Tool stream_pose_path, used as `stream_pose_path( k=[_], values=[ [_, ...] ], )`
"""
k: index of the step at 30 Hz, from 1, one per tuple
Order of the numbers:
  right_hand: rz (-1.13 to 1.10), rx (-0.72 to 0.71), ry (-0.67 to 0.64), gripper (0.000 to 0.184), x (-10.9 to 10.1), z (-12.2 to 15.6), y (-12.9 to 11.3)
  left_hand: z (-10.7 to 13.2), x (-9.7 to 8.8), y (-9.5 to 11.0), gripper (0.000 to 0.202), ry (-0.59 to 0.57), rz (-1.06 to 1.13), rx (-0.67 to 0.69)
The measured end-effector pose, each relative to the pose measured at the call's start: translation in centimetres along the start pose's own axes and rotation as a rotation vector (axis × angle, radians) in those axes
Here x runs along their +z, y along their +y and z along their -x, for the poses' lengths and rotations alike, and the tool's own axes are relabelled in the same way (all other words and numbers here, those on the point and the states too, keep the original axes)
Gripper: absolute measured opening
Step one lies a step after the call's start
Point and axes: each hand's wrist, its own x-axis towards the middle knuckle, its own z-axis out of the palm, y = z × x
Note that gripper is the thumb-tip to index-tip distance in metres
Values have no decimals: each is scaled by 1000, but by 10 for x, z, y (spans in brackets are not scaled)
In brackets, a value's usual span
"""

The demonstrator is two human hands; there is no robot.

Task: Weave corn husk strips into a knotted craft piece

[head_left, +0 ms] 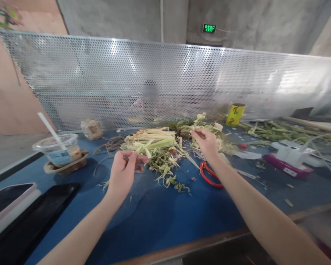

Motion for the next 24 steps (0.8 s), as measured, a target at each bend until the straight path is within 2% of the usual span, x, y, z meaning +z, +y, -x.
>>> stream_pose_path(
  k=[11, 17, 24],
  values=[
    [97, 27, -87, 26, 1, -1, 5, 1, 1, 3, 22, -3, -6, -26],
    [75, 60, -86, 31, 1, -2, 11, 0, 1, 4, 15, 1, -3, -38],
    [-29, 118, -34, 35, -4, -7, 19, 2, 1, 3, 22, -6, 0, -31]
  ],
)
